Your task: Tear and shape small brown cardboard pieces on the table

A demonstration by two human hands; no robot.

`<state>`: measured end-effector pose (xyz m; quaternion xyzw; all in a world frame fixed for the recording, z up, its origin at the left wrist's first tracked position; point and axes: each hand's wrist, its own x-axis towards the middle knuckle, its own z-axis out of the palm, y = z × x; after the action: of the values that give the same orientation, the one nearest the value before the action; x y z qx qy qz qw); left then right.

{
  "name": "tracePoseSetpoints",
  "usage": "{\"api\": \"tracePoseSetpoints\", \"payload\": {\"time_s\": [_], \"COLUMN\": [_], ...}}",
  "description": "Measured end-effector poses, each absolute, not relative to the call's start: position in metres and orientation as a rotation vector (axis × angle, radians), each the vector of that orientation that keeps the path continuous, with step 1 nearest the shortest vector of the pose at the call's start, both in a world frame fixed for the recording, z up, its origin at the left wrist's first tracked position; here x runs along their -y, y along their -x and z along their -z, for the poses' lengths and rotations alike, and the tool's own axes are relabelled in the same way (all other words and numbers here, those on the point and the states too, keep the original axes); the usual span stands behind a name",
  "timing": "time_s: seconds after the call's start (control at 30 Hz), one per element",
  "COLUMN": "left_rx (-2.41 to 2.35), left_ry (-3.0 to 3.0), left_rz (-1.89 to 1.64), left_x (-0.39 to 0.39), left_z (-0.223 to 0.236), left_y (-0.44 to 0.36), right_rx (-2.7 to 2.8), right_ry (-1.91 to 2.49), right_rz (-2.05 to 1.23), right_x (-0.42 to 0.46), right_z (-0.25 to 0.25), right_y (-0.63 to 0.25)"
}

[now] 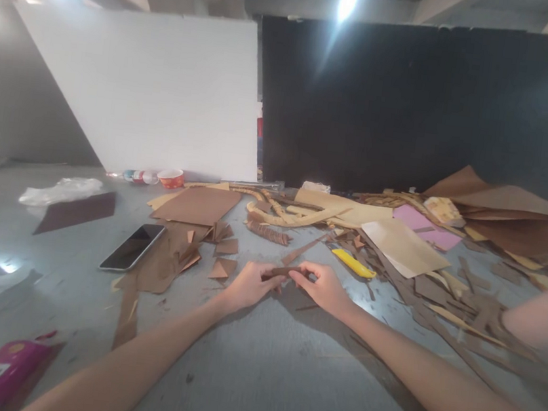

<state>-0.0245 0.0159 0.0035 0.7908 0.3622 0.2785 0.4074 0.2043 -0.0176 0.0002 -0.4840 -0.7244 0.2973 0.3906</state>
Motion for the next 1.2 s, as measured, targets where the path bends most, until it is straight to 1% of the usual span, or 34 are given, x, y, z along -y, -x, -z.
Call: {"api": "tracePoseSetpoints", "payload": {"time_s": [0.1, 0.2, 0.5, 0.6, 0.8, 0.9, 1.03, 1.2], "left_rx": [-0.896, -0.881, -0.884, -0.942, -1.125, -1.092, -0.880, -0.893], "left_ry": [-2.072, -2.124, -2.074, -2.109, -2.510, -2.693, -2.806, -2.819], "left_rz": [-0.705, -0.684, -0.719, -0.729, -0.835, -0.864, -0.684, -0.630], "left_x": [-0.015, -0.014, -0.011, -0.014, -0.012, -0.007, -0.004, -0.005], "left_z": [-0.001, -0.001, -0.009, -0.005, 0.002, 0.002, 0.004, 0.007], "left_y": [0.026, 0.026, 0.023, 0.023, 0.020, 0.018, 0.017, 0.019], "right_rx": [1.921, 2.015, 2.001, 1.954, 2.049, 2.060, 2.086, 1.998], "right_ry": [1.212, 1.225, 1.176, 1.244, 1.379, 1.451, 1.469, 1.518], "right_rz": [-0.787, -0.724, -0.789, -0.695, -0.297, -0.234, -0.168, -0.128], "right_x": [0.017, 0.016, 0.014, 0.012, 0.005, 0.002, 0.001, 0.002], "right_z": [0.003, 0.009, 0.005, 0.006, 0.021, 0.026, 0.026, 0.026], "right_y": [-0.203, -0.202, -0.204, -0.204, -0.203, -0.204, -0.205, -0.205]}}
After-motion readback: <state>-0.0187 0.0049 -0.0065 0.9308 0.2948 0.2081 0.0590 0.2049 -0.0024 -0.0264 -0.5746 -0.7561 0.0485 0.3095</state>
